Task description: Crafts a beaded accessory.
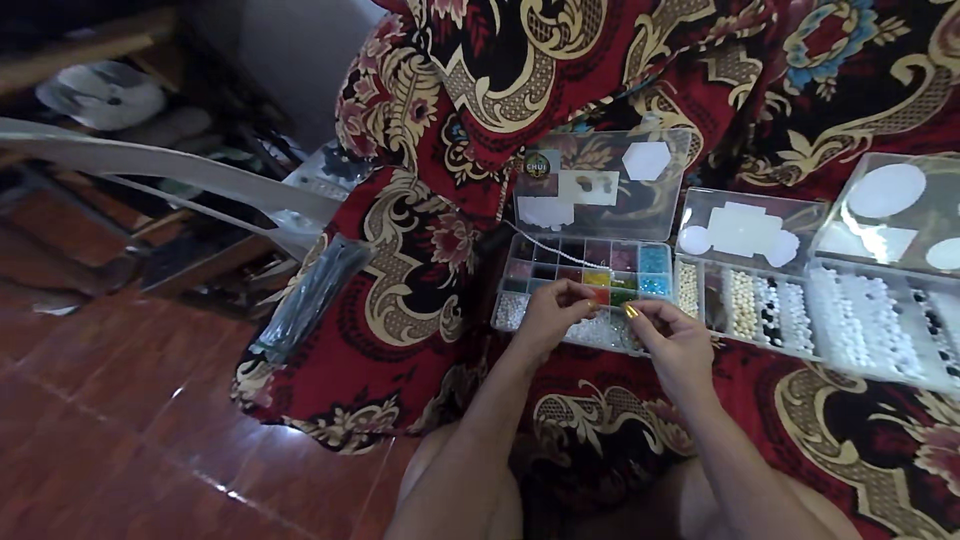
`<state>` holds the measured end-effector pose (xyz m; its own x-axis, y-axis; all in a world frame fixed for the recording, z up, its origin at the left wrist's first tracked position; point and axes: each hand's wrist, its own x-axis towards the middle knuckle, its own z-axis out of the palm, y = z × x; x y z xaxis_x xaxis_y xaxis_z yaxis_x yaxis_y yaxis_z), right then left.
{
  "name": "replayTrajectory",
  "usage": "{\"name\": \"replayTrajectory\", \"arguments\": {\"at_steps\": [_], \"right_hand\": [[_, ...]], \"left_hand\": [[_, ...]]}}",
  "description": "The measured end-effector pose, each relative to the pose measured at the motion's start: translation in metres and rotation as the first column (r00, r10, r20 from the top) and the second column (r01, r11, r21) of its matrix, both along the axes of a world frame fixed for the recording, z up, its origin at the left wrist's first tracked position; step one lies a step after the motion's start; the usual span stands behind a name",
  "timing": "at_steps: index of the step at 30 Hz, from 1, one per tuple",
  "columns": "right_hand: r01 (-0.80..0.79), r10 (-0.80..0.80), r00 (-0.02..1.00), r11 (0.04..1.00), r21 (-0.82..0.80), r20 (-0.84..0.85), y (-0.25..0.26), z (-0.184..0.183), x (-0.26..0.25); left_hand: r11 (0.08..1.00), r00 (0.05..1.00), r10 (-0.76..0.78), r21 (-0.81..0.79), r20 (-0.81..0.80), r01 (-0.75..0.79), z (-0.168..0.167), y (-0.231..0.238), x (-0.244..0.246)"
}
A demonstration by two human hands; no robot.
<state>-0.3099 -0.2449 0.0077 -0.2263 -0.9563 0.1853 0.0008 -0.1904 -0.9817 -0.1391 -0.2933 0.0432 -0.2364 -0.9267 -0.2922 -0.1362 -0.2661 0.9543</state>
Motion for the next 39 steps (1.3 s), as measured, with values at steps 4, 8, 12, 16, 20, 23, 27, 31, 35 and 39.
{"name": "replayTrajectory", "arguments": {"at_steps": [4,8,12,16,20,23,27,31,35,39], "right_hand": [[-0.011,0.011,1.000,1.000,-0.002,-0.021,0.003,0.000,0.005],[-0.019,0.017,0.999,0.999,-0.031,-0.039,0.005,-0.003,0.008],[-0.011,0.010,1.000,1.000,-0.012,-0.023,0.007,0.000,0.010],[-0.009,0.008,1.000,0.999,-0.053,-0.028,0.007,-0.002,0.009],[-0.014,0.011,0.998,0.998,-0.058,-0.060,0.008,-0.001,0.008],[0.003,-0.010,0.996,0.997,-0.072,-0.084,0.007,-0.002,0.008],[0.014,-0.020,0.997,0.996,-0.085,-0.075,0.006,-0.003,0.009],[0.015,-0.020,0.998,0.996,-0.084,-0.057,0.006,-0.002,0.008],[0.001,-0.005,0.999,0.996,-0.086,-0.045,0.006,-0.002,0.009],[-0.013,0.010,0.999,0.997,-0.080,-0.042,0.007,-0.002,0.010]], "left_hand": [[0.964,0.949,0.059,0.266,-0.309,0.026,-0.001,0.001,-0.005],[0.926,0.896,0.026,0.348,-0.444,0.146,-0.012,0.001,-0.005],[0.909,0.863,0.025,0.370,-0.505,0.191,-0.019,0.001,-0.006],[0.895,0.854,0.017,0.389,-0.520,0.219,-0.018,0.003,-0.009],[0.892,0.850,0.027,0.396,-0.526,0.217,-0.018,0.004,-0.010],[0.896,0.847,0.056,0.401,-0.529,0.191,-0.017,0.003,-0.010],[0.900,0.845,0.118,0.416,-0.521,0.130,-0.019,0.002,-0.010],[0.901,0.842,0.102,0.407,-0.530,0.147,-0.019,0.001,-0.010],[0.906,0.836,0.055,0.379,-0.546,0.187,-0.021,0.002,-0.008],[0.913,0.852,0.026,0.359,-0.522,0.192,-0.019,0.003,-0.007]]}}
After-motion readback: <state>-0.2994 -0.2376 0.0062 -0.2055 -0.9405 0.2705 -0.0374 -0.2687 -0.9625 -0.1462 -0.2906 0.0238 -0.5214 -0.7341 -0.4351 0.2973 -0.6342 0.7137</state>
